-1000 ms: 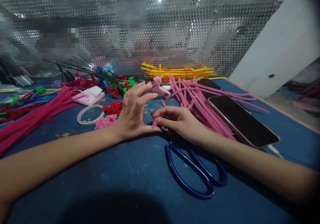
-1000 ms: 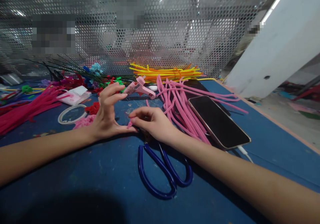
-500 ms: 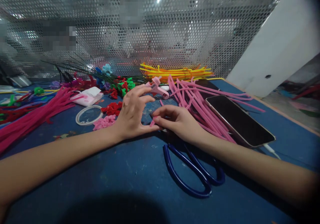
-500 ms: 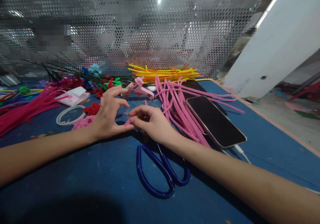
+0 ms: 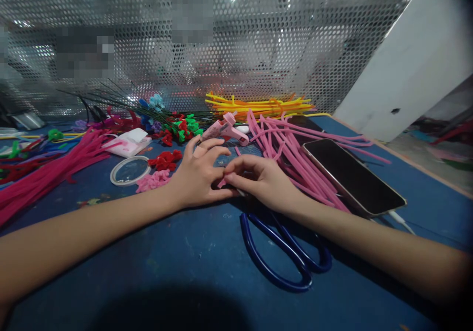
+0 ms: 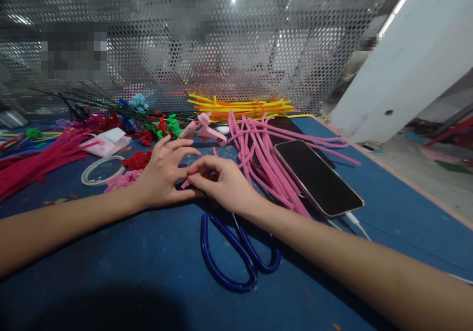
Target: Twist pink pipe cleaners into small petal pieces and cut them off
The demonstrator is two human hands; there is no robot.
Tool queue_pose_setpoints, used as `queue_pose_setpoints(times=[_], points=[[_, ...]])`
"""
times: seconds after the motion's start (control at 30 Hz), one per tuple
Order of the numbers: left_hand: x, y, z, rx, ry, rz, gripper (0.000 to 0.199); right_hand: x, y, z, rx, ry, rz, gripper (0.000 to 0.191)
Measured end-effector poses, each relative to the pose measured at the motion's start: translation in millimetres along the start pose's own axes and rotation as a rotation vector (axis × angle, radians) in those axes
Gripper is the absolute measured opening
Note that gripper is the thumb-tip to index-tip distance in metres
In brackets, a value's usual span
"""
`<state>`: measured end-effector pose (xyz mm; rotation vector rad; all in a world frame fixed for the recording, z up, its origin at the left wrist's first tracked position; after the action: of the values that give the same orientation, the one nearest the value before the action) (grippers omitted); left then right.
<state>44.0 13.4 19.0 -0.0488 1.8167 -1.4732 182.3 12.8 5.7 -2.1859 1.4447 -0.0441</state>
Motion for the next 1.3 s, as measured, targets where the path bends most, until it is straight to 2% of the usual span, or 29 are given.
queue_pose_setpoints(times=[0.17, 0.4, 0.7, 0.9, 1.13, 1.3], points=[[4, -0.6, 7, -0.158, 0.15, 0.04, 0.043, 4, 3, -5, 0.058, -0.119, -0.051, 0.007], [5, -2.1, 13, -0.321, 0.284, 0.044, 0.048, 2, 2, -3, 0.074, -0.122, -0.041, 0.009], [2, -4.6, 14, -0.299, 0.222, -0.016, 0.075, 3, 2, -6, -0.042, -0.121, -0.076, 0.013], [3, -4.0, 12, -0.292, 0.239, -0.019, 0.067, 7, 3, -8, 0.084, -0.167, -0.11, 0.011], [3, -7.5, 17, -0.249, 0.236, -0.014, 0.064, 4, 3, -6, 0.071, -0.143, -0.137, 0.009], [3, -7.7, 18, -0.278, 0.305, -0.016, 0.06, 4, 2, -6, 0.03, -0.134, -0.136, 0.009]])
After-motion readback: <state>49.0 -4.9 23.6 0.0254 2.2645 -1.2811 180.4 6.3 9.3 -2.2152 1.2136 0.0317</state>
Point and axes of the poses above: each hand's wrist, its own x-axis away from the middle knuckle, its own y-axis out of the palm, z = x × y, the point moved 3 cm from there along -x, towards the middle knuckle, and after that the axes turned 10 degrees about x, right-handed, at the moved point
